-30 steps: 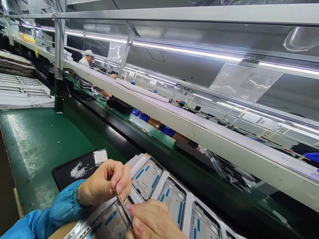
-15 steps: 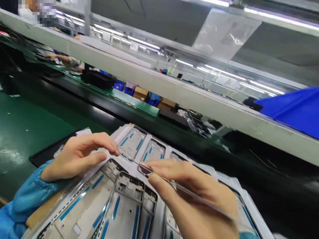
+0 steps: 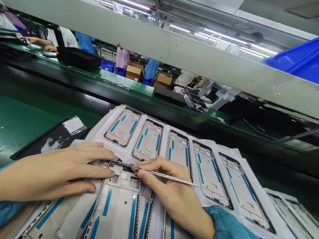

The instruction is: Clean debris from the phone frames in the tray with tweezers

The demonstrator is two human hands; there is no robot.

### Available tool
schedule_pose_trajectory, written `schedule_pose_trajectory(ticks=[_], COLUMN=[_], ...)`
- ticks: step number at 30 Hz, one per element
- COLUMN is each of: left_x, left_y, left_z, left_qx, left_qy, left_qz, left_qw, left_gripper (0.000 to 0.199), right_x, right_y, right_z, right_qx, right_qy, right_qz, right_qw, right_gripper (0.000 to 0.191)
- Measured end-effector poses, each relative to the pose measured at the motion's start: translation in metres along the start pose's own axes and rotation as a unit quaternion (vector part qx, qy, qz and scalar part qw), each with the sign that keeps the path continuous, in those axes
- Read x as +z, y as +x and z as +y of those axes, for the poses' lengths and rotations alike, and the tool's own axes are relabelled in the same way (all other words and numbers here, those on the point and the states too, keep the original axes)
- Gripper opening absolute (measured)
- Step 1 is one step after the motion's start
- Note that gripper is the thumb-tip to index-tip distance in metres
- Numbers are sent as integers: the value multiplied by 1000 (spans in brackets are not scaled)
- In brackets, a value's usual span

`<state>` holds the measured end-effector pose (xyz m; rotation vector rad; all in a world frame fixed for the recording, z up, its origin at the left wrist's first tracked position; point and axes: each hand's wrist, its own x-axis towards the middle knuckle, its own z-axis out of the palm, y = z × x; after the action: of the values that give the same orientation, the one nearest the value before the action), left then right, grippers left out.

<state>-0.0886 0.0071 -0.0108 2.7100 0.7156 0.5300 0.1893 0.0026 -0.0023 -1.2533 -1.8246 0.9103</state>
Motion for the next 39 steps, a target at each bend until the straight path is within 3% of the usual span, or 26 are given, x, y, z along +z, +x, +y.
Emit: schedule_pose_trajectory(ticks=[12, 19, 30, 37, 39], left_x=[-3, -4, -2, -1, 0], left_y=[2, 3, 2, 1, 1], left_z=[-1, -1, 5, 5, 6], left_qx=[-3, 6, -24, -32, -34], left_qy=[8, 14, 61, 56, 58], left_qz=[-54, -40, -47, -62, -61], left_qw=[999, 999, 997, 996, 996], left_gripper=[37, 40, 46, 57, 53], right_x=[2, 4, 5, 5, 5], right_y=[2, 0, -5, -5, -5], right_z=[6, 7, 9, 7, 7], right_qx=[3, -3, -82, -110, -118], right_qy=[39, 25, 0, 4, -5], right_qz=[-6, 8, 6, -13, -11], right_qw=[999, 1000, 997, 994, 993], right_gripper=[10, 12, 4, 8, 9])
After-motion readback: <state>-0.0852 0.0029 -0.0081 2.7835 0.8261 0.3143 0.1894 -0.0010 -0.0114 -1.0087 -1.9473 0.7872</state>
